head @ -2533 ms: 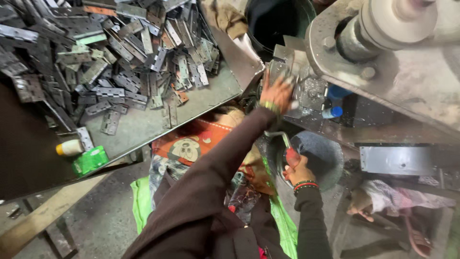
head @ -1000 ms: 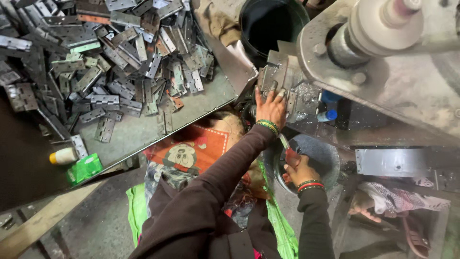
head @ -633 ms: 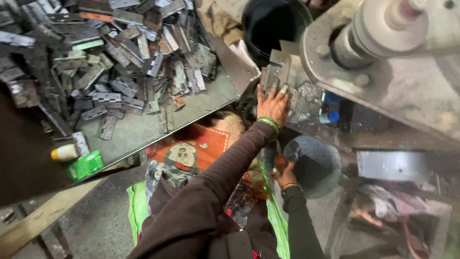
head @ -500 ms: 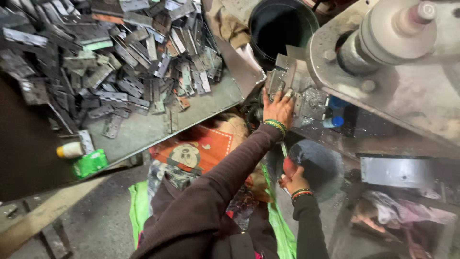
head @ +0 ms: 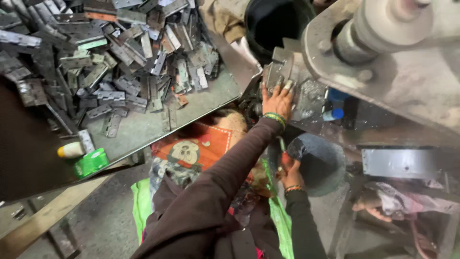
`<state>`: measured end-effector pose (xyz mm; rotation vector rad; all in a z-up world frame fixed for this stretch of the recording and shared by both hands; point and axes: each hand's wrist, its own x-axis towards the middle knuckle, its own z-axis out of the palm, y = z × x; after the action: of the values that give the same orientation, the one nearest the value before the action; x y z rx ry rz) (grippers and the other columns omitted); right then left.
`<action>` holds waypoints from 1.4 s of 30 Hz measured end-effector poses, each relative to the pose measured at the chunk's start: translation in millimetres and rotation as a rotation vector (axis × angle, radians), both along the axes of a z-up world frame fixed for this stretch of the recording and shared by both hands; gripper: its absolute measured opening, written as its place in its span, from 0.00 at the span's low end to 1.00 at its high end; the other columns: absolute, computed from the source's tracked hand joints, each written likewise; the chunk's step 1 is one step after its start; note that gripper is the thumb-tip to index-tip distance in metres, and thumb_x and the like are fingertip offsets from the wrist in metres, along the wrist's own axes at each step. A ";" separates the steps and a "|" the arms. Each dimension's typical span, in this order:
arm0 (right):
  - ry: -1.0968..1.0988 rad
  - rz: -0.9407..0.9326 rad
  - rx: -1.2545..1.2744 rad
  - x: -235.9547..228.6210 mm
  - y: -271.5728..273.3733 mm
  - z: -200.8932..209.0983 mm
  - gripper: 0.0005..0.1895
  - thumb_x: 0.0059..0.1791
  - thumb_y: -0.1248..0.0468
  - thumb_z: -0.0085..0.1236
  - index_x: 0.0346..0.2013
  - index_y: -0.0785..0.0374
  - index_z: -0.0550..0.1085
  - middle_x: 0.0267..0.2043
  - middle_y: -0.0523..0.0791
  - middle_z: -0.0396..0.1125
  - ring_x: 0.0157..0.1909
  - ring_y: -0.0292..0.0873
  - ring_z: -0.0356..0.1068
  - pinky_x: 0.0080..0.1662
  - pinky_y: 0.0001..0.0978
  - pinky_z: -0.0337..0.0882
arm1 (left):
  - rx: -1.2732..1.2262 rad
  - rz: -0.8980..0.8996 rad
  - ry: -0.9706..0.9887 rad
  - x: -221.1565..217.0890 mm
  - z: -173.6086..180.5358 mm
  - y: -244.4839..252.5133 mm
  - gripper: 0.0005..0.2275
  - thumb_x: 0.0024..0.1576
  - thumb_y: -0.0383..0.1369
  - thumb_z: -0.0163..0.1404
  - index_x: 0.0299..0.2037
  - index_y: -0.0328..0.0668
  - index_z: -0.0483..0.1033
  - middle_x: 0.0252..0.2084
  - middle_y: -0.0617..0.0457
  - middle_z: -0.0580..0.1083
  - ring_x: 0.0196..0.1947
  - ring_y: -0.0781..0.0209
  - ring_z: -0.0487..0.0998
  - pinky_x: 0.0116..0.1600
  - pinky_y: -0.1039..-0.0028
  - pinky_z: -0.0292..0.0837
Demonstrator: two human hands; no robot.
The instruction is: The person repeatedly picks small metal pieces from a bin, places them into a press machine, and operates the lever to process them. The person continues this cycle throughout the clip.
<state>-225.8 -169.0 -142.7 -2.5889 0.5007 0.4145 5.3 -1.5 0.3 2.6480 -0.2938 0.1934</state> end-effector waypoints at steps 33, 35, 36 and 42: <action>-0.074 0.069 0.026 20.5 -10.8 4.4 0.40 0.46 0.63 0.58 0.67 0.64 0.47 0.46 0.62 0.71 0.47 0.66 0.74 0.47 0.54 0.72 | 0.044 -0.022 0.035 31.7 2.6 5.5 0.21 0.63 0.31 0.40 0.67 0.49 0.68 0.71 0.57 0.65 0.75 0.54 0.59 0.76 0.36 0.23; 0.006 0.035 0.148 19.1 10.4 -12.8 0.38 0.45 0.65 0.57 0.65 0.63 0.48 0.47 0.59 0.73 0.46 0.63 0.76 0.48 0.54 0.73 | 0.091 -0.029 0.042 26.6 -0.5 21.7 0.22 0.59 0.31 0.40 0.66 0.50 0.68 0.71 0.56 0.64 0.72 0.53 0.59 0.74 0.36 0.23; 0.053 0.014 0.074 13.2 5.6 -12.6 0.41 0.44 0.63 0.60 0.65 0.62 0.48 0.45 0.61 0.72 0.46 0.65 0.75 0.48 0.55 0.72 | 0.092 -0.056 0.039 22.7 -0.7 14.9 0.22 0.58 0.31 0.40 0.65 0.50 0.68 0.71 0.55 0.64 0.71 0.53 0.59 0.73 0.36 0.23; 0.291 -0.024 0.026 20.2 -19.2 30.3 0.36 0.50 0.56 0.57 0.65 0.62 0.50 0.39 0.62 0.75 0.43 0.68 0.77 0.48 0.56 0.73 | 0.093 -0.039 0.002 22.9 -0.3 14.5 0.22 0.59 0.31 0.40 0.65 0.51 0.68 0.70 0.57 0.65 0.71 0.53 0.59 0.74 0.34 0.25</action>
<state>-205.6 -188.2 -112.4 -2.5061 0.6188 0.7911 28.2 13.0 0.0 2.7313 -0.3610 0.1680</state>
